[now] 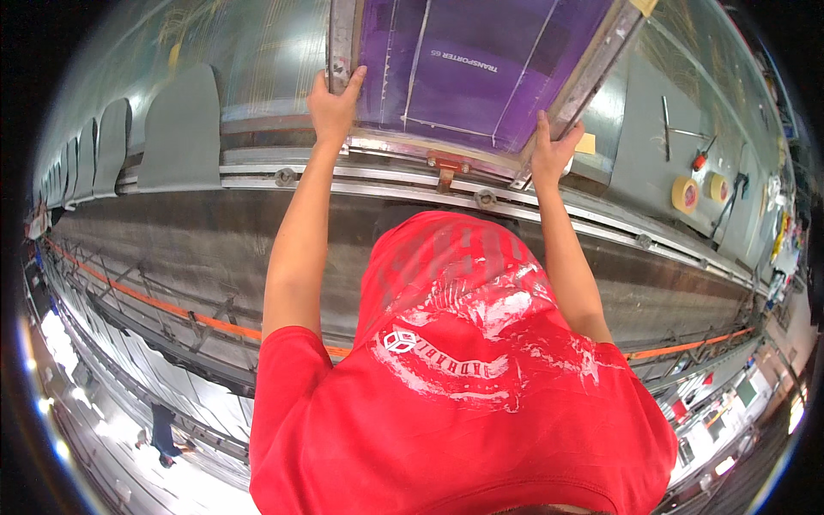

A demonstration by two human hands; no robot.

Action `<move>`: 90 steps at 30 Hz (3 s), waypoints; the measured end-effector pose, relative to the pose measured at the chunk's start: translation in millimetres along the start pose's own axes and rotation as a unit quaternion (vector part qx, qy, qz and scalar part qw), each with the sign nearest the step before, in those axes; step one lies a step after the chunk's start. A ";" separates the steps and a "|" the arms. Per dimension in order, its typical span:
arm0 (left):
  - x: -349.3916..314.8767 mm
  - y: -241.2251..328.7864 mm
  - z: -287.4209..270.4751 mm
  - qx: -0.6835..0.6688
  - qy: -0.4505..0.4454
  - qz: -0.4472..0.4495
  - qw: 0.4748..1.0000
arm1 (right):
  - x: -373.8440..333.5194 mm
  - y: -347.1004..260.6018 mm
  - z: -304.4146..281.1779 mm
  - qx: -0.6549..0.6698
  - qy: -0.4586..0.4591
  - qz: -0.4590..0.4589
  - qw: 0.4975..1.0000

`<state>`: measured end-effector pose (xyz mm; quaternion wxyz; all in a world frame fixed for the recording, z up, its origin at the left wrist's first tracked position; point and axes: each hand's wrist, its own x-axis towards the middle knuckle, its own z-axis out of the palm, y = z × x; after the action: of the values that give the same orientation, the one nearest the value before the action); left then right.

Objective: The person aligns a purple solar panel into a metal frame on a workbench, repeatedly pressing and adjusting it to fit. They use a metal tool to secure the panel and then place a clear protective sheet over it, smoothing it down by hand.

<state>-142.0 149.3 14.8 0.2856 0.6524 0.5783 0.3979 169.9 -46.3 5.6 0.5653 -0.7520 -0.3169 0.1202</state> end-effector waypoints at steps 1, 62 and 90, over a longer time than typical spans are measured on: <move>0.8 0.7 1.5 0.006 -0.001 -0.005 1.000 | 0.7 1.3 0.8 -0.009 0.000 0.001 1.000; -43.2 8.0 134.3 0.158 -0.034 0.028 0.986 | 91.1 82.1 -88.1 -0.118 -0.007 0.040 0.992; -54.0 56.4 116.5 0.204 -0.199 0.211 0.935 | 54.4 69.8 -69.4 -0.335 -0.027 0.002 0.942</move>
<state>-14.1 97.0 -9.1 0.1646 0.8695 0.4276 0.1846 273.0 -77.9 -26.4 0.2716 -0.8952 -0.3523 0.0288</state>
